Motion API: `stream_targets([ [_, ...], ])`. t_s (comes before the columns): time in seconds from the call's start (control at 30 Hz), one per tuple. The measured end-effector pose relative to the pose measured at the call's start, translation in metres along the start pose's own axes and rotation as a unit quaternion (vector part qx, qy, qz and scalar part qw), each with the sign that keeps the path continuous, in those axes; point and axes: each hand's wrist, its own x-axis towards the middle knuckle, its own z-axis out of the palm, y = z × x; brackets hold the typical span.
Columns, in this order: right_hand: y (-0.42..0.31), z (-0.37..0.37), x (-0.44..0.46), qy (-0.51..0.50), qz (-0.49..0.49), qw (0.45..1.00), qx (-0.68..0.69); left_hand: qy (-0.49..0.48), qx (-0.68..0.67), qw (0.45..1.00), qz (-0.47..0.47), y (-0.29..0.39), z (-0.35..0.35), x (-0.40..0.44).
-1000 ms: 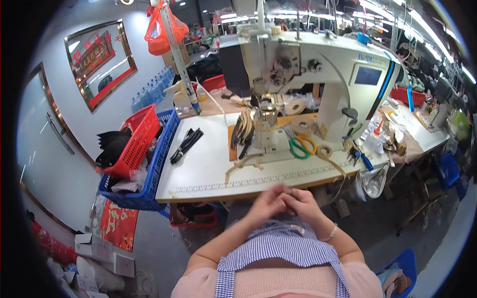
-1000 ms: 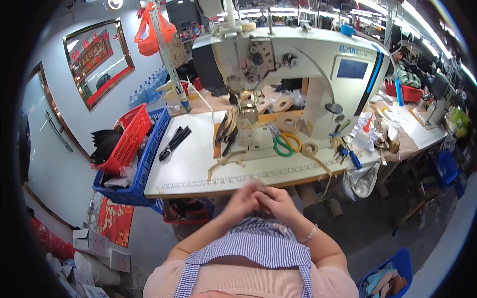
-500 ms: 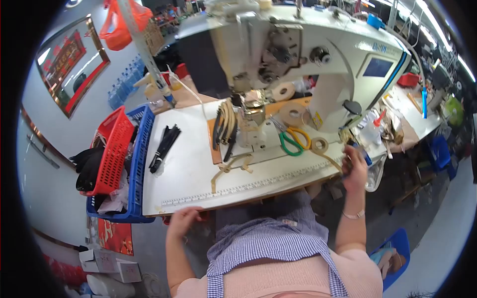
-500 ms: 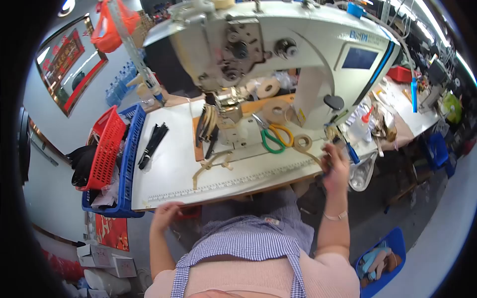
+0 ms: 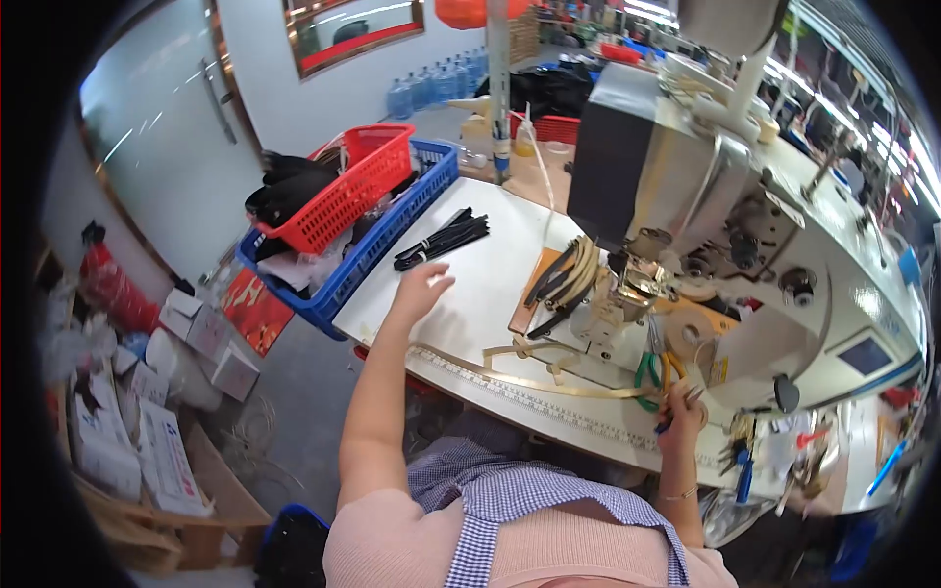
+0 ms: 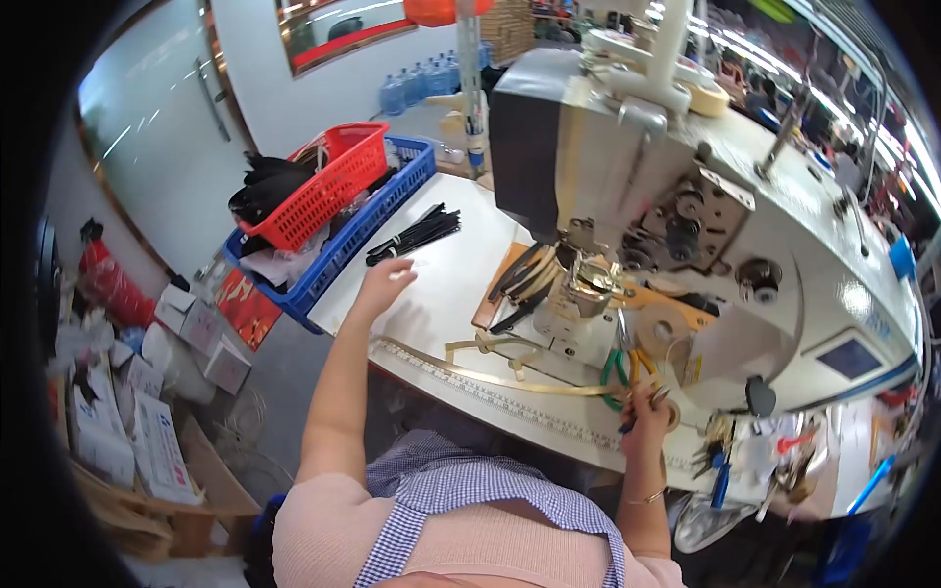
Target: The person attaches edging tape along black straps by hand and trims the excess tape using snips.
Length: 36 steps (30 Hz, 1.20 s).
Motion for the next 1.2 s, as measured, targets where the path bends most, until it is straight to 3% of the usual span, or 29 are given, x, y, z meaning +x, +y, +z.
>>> stream_targets([
  [0.13,0.014,-0.007,0.004,-0.095,-0.025,0.99,-0.102,0.098,0.205,0.974,-0.026,-0.038,0.042,0.05],
  [0.17,0.014,-0.008,0.004,-0.105,-0.037,0.986,-0.121,0.105,0.263,0.959,0.011,-0.052,0.049,0.055],
  [0.27,0.018,-0.01,0.005,-0.091,-0.057,0.986,-0.13,0.031,0.385,0.922,-0.04,-0.067,0.06,0.064],
  [0.4,0.015,-0.006,-0.003,-0.061,-0.06,0.986,-0.145,-0.013,0.419,0.905,-0.077,-0.029,0.052,0.058],
  [0.57,0.024,-0.013,0.001,-0.051,-0.085,0.978,-0.185,-0.072,0.359,0.93,-0.025,-0.011,0.051,0.032],
  [0.63,0.018,-0.009,-0.004,-0.028,-0.088,0.971,-0.221,-0.086,0.234,0.967,-0.052,-0.011,0.043,0.028],
  [0.67,0.019,-0.006,-0.005,0.007,-0.153,0.957,-0.248,-0.093,0.169,0.979,-0.068,-0.014,0.04,0.027],
  [0.7,0.021,-0.003,-0.006,0.041,-0.217,0.936,-0.275,-0.143,-0.06,0.967,-0.203,-0.016,0.037,0.029],
  [0.73,0.022,-0.001,-0.006,0.075,-0.279,0.908,-0.302,-0.136,-0.206,0.94,-0.233,-0.017,0.035,0.027],
  [0.77,0.022,-0.006,-0.003,0.104,-0.399,0.82,-0.397,-0.126,-0.348,0.892,-0.261,-0.016,0.035,0.021],
  [0.83,0.021,0.003,-0.015,0.173,-0.424,0.807,-0.372,-0.127,-0.6,0.738,-0.281,-0.008,0.032,0.005],
  [0.87,0.019,0.007,-0.021,0.207,-0.437,0.798,-0.36,-0.137,-0.657,0.689,-0.274,-0.002,0.032,-0.004],
  [0.9,0.016,0.025,-0.03,0.204,-0.482,0.776,-0.352,-0.147,-0.71,0.634,-0.267,0.013,0.033,-0.015],
  [0.93,0.021,0.036,-0.032,0.129,-0.478,0.794,-0.353,-0.158,-0.759,0.575,-0.262,0.024,0.036,-0.025],
  [0.97,0.035,0.044,-0.032,0.057,-0.467,0.809,-0.353,-0.183,-0.78,0.549,-0.237,0.028,0.042,-0.036],
  [1.07,0.05,0.11,-0.049,-0.203,-0.371,0.846,-0.324,-0.181,-0.718,0.623,-0.252,0.059,0.063,-0.07],
  [1.13,0.057,0.149,-0.057,-0.246,-0.41,0.811,-0.338,-0.217,-0.718,0.615,-0.245,0.069,0.073,-0.087],
  [1.2,0.07,0.163,-0.059,-0.28,-0.383,0.817,-0.328,-0.218,-0.697,0.636,-0.251,0.088,0.072,-0.101],
])
